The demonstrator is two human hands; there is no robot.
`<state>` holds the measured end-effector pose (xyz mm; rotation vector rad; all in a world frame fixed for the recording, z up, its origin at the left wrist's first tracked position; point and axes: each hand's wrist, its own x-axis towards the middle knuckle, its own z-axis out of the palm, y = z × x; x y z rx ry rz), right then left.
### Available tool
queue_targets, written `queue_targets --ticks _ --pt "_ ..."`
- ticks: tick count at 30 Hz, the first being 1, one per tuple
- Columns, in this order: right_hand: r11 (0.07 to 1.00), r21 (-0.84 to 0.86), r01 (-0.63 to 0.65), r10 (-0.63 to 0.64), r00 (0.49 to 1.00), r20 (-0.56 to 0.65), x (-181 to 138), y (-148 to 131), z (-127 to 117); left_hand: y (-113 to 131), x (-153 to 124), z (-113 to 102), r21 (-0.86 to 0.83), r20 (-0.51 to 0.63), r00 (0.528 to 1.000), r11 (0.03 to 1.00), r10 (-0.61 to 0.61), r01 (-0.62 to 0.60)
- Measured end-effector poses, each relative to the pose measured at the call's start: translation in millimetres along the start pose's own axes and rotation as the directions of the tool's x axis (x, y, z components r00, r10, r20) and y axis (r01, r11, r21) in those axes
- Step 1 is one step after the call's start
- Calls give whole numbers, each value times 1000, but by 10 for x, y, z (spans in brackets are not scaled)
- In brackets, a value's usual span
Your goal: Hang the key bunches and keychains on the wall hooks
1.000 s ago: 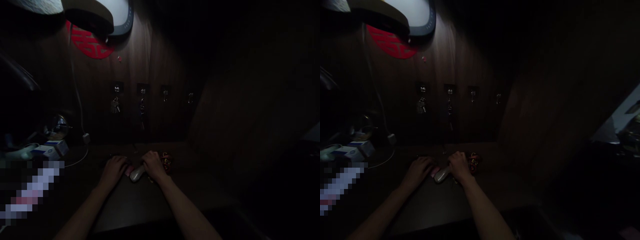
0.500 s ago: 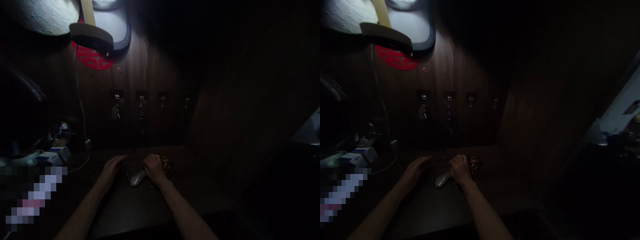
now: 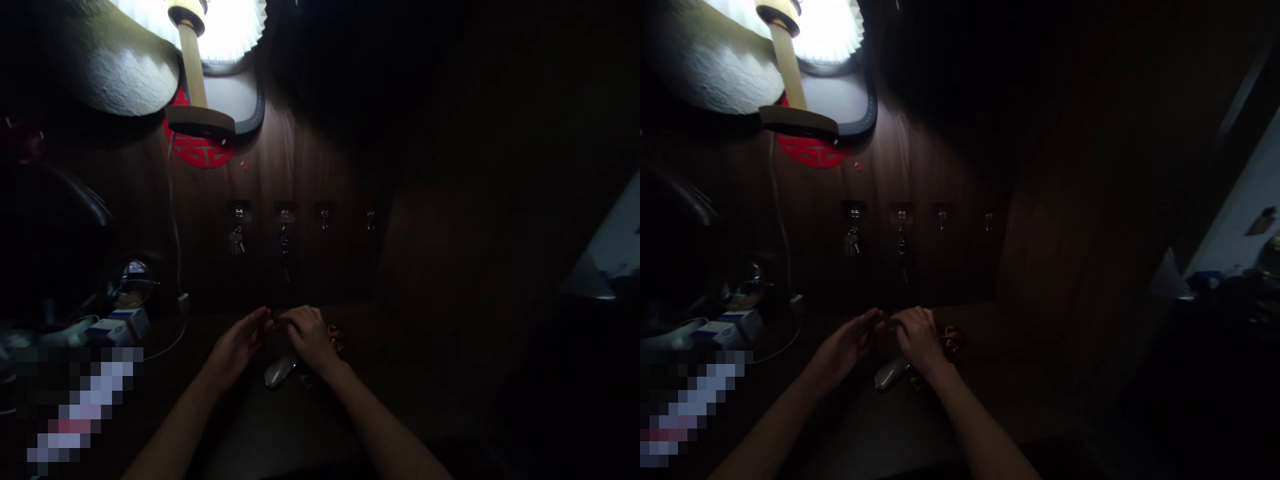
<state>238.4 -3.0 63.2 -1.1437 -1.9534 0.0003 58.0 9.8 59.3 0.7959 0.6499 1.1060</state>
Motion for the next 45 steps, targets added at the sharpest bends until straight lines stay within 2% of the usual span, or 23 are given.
queue_targets --ticks 3,6,12,16,21,24,27,29,32,35,40,45 --pt "984 131 -123 129 991 -39 71 -124 12 -47 0 39 51 48 998 998 42 -44" --pt "952 245 -182 198 979 -41 95 -180 54 -91 21 62 136 75 993 985 94 -104" --pt "867 445 -223 266 963 -35 84 -174 152 -109 52 94 469 -75 963 861 258 -195" --pt "786 570 -239 312 950 -31 85 -140 209 -89 15 152 467 -85 951 855 297 -226" --pt "635 701 -326 405 912 57 92 -110 235 -88 2 203 488 -34 940 827 340 -281" --pt "564 767 -307 440 897 35 146 -94 231 -101 27 132 562 -19 908 756 417 -336" --pt "513 819 -256 484 875 -30 287 -64 199 -107 33 -82 698 -6 879 632 476 -338" --pt "538 819 -202 488 867 -106 434 -42 151 -113 9 -293 792 16 880 531 474 -301" --pt "627 766 -141 463 858 -221 708 -17 46 -142 -58 -622 888 21 878 395 479 -237" --pt "733 668 -127 426 851 -306 993 -8 -65 -185 -125 -837 927 18 868 316 497 -200" --pt "899 410 -157 337 845 -416 1400 -3 -185 -229 -140 -902 935 17 862 298 507 -194" --pt "960 170 -222 278 833 -478 1710 43 -230 -244 -92 -924 932 12 876 312 481 -184"
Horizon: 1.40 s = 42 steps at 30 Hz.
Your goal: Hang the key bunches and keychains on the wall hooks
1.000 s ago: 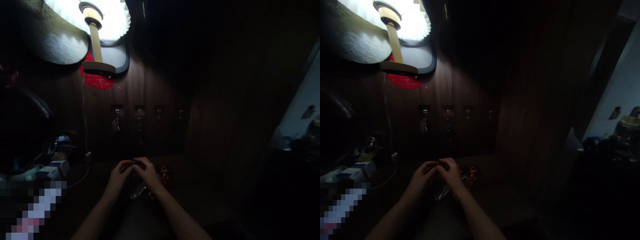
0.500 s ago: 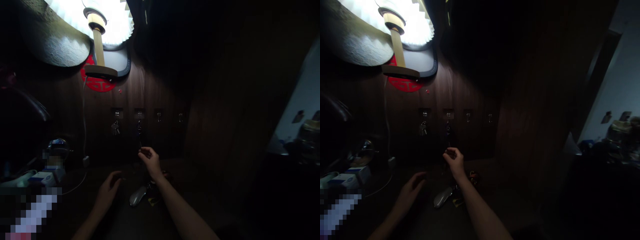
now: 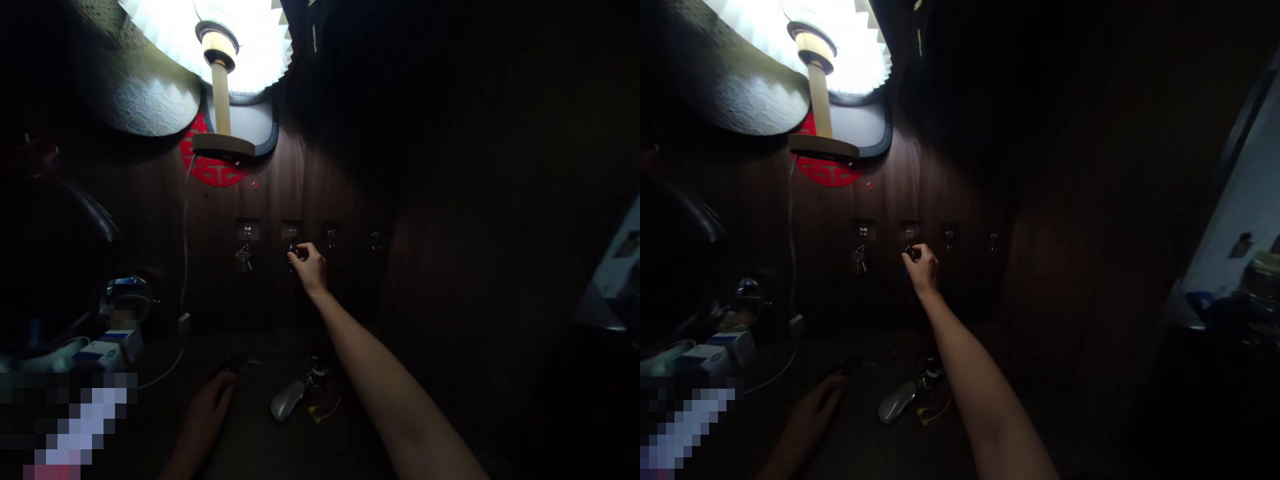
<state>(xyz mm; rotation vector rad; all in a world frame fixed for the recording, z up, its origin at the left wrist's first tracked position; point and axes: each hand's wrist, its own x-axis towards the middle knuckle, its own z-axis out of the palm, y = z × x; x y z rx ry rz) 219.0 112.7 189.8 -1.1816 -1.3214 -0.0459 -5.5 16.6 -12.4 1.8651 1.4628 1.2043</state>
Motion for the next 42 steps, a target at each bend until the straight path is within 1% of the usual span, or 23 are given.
queue_targets --ticks 4,7,10,15,18,21,25,28,36,39,42 --pt "989 -148 -3 5 1000 15 131 -12 75 -4 16 2 -21 9 1000 1000 7 -6" --pt "962 -270 -32 46 998 46 156 -30 120 17 24 -1 -17 3 1000 1000 -19 19" --pt "931 -362 -38 61 997 53 152 -36 157 32 33 -6 -16 14 999 999 -41 41" --pt "916 -395 -75 104 993 52 127 -14 167 12 44 -5 -27 17 999 999 -44 45" --pt "918 -385 -95 133 988 72 77 8 126 -8 48 0 -30 -1 1000 999 -25 25" --pt "922 -377 -88 137 985 105 -13 44 66 -7 48 -2 -21 -6 1000 999 -26 26" --pt "933 -354 -70 132 979 155 -198 133 -18 33 34 -22 -4 24 999 999 -49 49" --pt "941 -336 -47 119 973 196 -394 241 -84 54 19 -37 -4 29 998 999 -47 47" --pt "965 -258 -42 129 934 332 -1025 672 -356 54 0 -30 27 2 999 999 -37 37" --pt "969 -244 -38 129 920 371 -1251 838 -483 78 -5 -29 6 -33 998 999 -52 53" --pt "961 -275 -26 141 903 407 -1440 953 -607 90 -9 -36 11 -95 993 998 -68 69"
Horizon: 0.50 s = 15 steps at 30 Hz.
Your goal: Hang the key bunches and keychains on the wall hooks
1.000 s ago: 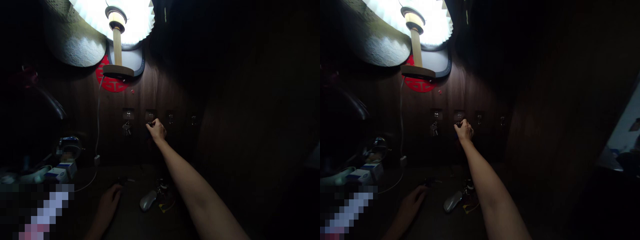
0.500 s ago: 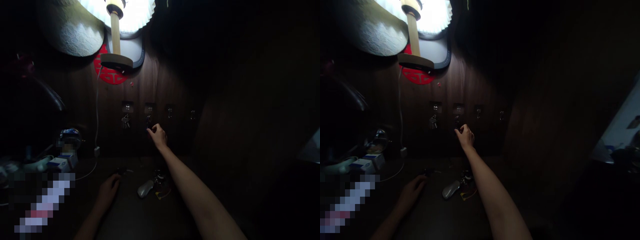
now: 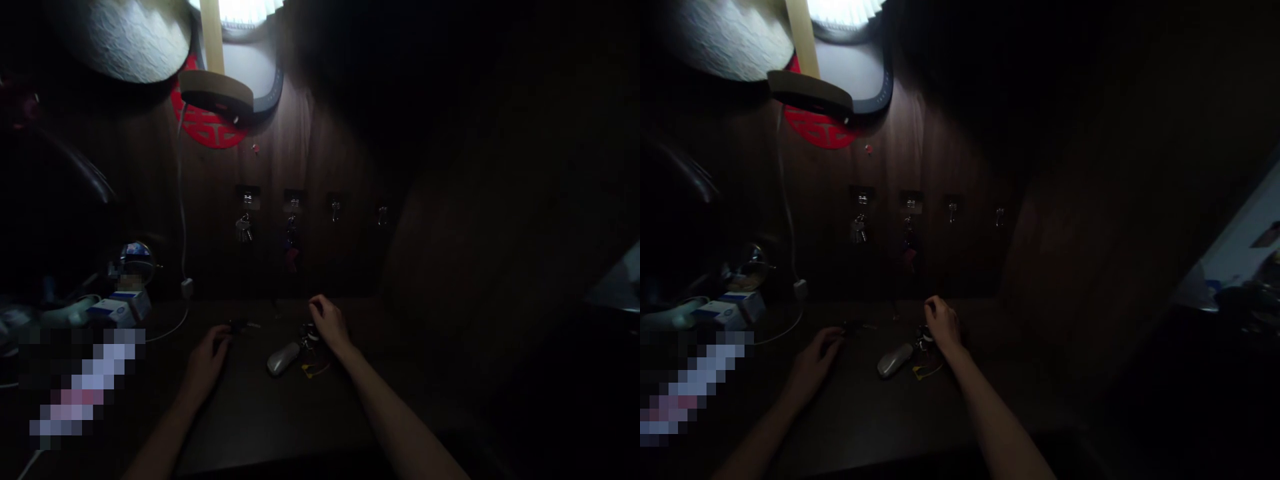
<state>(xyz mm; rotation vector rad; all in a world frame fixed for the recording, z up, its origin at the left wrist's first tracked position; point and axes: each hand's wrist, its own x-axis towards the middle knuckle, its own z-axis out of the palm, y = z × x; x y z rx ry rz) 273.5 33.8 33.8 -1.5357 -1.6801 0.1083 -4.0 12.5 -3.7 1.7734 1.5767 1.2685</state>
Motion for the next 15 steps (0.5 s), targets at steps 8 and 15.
queue_targets --ticks 8,15 --pt "982 -166 87 -79 995 57 -326 190 -85 -34 -13 6 117 13 998 991 63 -64" --pt "971 -204 126 -115 991 69 -424 346 -23 101 131 131 266 237 959 939 156 -219"
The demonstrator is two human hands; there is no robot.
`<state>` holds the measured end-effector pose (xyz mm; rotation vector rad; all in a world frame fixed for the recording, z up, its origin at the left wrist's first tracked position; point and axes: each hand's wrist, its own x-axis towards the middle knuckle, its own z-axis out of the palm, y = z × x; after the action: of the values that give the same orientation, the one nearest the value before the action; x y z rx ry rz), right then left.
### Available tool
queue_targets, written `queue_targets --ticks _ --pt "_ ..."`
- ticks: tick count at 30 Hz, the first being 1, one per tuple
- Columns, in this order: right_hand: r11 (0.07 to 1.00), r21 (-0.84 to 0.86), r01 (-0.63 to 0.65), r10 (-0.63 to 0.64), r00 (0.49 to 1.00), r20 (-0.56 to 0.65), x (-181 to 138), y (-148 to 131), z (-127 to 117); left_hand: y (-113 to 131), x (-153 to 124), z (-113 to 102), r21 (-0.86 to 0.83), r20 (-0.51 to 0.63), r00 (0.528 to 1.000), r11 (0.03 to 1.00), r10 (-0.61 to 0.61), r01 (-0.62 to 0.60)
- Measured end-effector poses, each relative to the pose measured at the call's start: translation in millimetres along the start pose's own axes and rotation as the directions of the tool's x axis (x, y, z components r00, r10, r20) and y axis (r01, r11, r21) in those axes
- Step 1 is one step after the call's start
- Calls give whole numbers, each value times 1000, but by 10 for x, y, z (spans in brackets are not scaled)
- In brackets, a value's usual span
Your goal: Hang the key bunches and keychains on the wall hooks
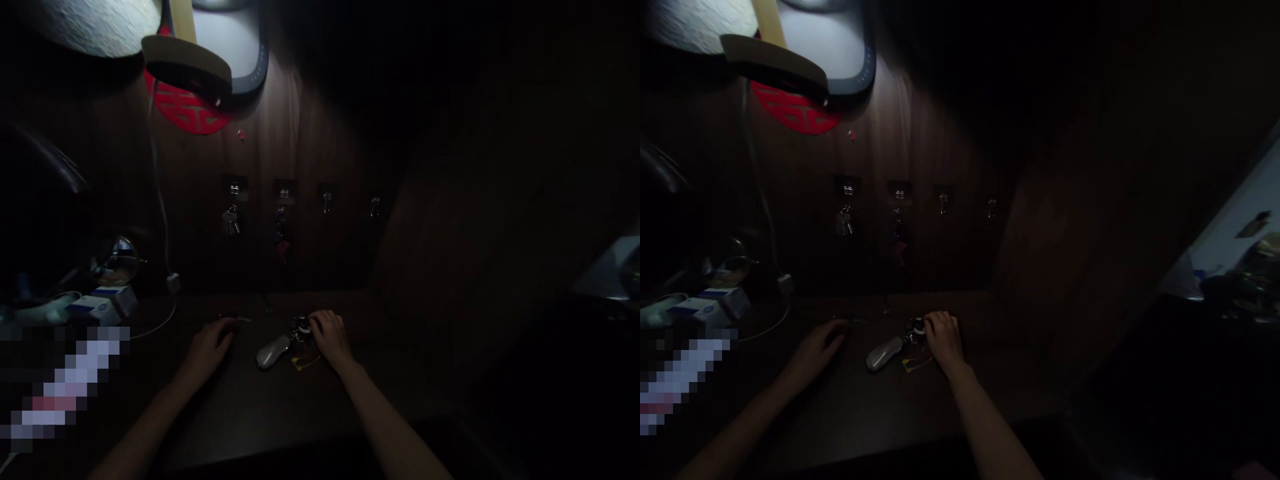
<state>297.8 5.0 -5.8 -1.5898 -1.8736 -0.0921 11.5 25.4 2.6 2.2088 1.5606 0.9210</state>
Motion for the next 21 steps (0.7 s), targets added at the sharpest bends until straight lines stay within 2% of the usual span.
queue_targets --ticks 3,6,10,15,21 --pt "1000 -14 -25 24 1000 -11 -2 14 29 186 188 67 122 104 993 990 64 -77" --pt "998 -46 -36 36 999 -11 -1 10 31 388 388 196 227 147 984 965 96 -129" --pt "996 -76 -41 39 999 -18 -1 8 20 550 594 420 327 222 974 937 51 -123" --pt "990 -79 -120 116 992 -57 11 40 24 578 684 581 373 222 975 924 -9 -77" --pt "974 -29 -226 220 967 -129 20 93 25 502 645 489 332 215 976 937 37 -108"
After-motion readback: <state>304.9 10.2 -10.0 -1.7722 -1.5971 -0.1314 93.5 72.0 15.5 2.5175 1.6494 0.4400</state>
